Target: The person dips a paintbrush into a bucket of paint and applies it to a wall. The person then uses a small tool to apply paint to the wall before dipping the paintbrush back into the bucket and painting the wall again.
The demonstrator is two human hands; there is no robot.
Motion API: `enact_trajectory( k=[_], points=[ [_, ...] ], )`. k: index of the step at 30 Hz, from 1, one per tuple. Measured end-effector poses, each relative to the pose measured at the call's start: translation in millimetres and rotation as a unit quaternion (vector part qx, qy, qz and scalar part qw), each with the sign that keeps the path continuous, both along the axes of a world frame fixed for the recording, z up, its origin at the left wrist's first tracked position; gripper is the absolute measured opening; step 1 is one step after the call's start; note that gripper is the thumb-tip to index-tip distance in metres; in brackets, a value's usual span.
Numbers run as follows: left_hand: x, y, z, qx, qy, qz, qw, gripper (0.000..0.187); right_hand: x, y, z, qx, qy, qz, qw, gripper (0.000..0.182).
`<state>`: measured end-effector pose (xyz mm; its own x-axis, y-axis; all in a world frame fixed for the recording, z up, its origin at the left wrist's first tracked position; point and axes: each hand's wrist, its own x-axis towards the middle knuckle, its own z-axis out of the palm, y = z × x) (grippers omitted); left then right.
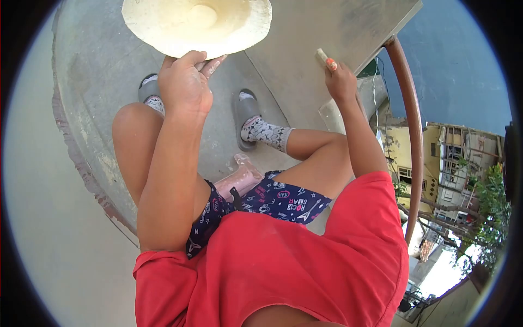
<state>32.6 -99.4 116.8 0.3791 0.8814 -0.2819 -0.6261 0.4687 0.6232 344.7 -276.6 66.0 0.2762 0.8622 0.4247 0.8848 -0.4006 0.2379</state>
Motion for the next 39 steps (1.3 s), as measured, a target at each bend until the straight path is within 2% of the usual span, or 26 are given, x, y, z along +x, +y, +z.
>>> enact_trajectory(
  k=[3, 6, 8, 11, 12, 15, 19, 22, 24, 26, 29, 30, 33, 34, 35, 36, 37, 39],
  points=[
    [1, -3, 0, -0.011, -0.010, -0.011, 1.000, 0.043, -18, 17, 85, 0.123, -0.061, 0.006, 0.991, 0.019],
    [1, -6, 1, -0.008, -0.015, -0.013, 1.000, 0.042, -35, 16, 82, 0.177, -0.002, 0.000, 0.984, 0.021],
    [1, -4, -2, 0.010, -0.008, -0.007, 1.000, 0.041, -35, 10, 23, 0.069, 0.022, 0.010, 0.997, 0.022],
    [4, -3, -6, 0.010, -0.005, -0.009, 1.000, 0.041, -19, -10, -97, -0.117, 0.047, 0.039, 0.991, 0.015],
    [3, -4, -6, 0.004, -0.002, -0.011, 1.000, 0.041, -21, -4, -106, -0.154, 0.041, 0.057, 0.986, 0.014],
    [2, 0, 0, 0.005, 0.006, -0.007, 1.000, 0.042, 8, 19, -81, -0.072, 0.027, 0.008, 0.997, 0.015],
    [-3, -2, -1, 0.005, -0.004, -0.023, 1.000, 0.040, -6, 56, 13, 0.093, -0.034, 0.064, 0.993, 0.015],
    [-7, -2, 4, 0.002, -0.003, -0.016, 1.000, 0.039, -27, 62, 16, 0.128, 0.001, 0.037, 0.991, 0.014],
    [-8, -1, 3, 0.003, 0.000, -0.003, 1.000, 0.039, -23, 55, -42, -0.003, 0.053, 0.010, 0.999, 0.016],
    [-8, 1, 1, 0.012, 0.000, 0.008, 1.000, 0.039, -14, 44, -104, -0.133, 0.057, 0.039, 0.989, 0.017],
    [-7, 7, 5, 0.001, 0.004, 0.017, 1.000, 0.036, 7, 65, -95, -0.117, 0.059, -0.006, 0.991, 0.018],
    [-7, 5, 6, 0.007, 0.011, 0.009, 1.000, 0.037, 13, 79, -72, -0.103, 0.059, -0.025, 0.993, 0.017],
    [-7, -1, 4, 0.004, 0.008, -0.007, 1.000, 0.039, 7, 107, 15, 0.032, -0.005, -0.008, 0.999, 0.019],
    [-6, 0, 4, 0.005, -0.003, -0.005, 1.000, 0.038, 4, 109, 36, 0.091, -0.031, 0.010, 0.995, 0.020],
    [-5, 1, 4, 0.001, -0.002, -0.008, 1.000, 0.038, 0, 106, 51, 0.087, -0.030, 0.007, 0.996, 0.020],
    [-5, 0, 3, 0.006, -0.009, -0.008, 1.000, 0.038, -6, 100, 62, 0.136, -0.047, 0.011, 0.990, 0.019],
    [-5, -1, 2, 0.009, -0.014, -0.009, 1.000, 0.037, -13, 89, 65, 0.182, -0.063, 0.015, 0.981, 0.018],
    [-5, 1, -2, 0.009, -0.010, -0.006, 1.000, 0.037, -28, 58, 38, 0.133, 0.012, 0.015, 0.991, 0.019]
  ],
)
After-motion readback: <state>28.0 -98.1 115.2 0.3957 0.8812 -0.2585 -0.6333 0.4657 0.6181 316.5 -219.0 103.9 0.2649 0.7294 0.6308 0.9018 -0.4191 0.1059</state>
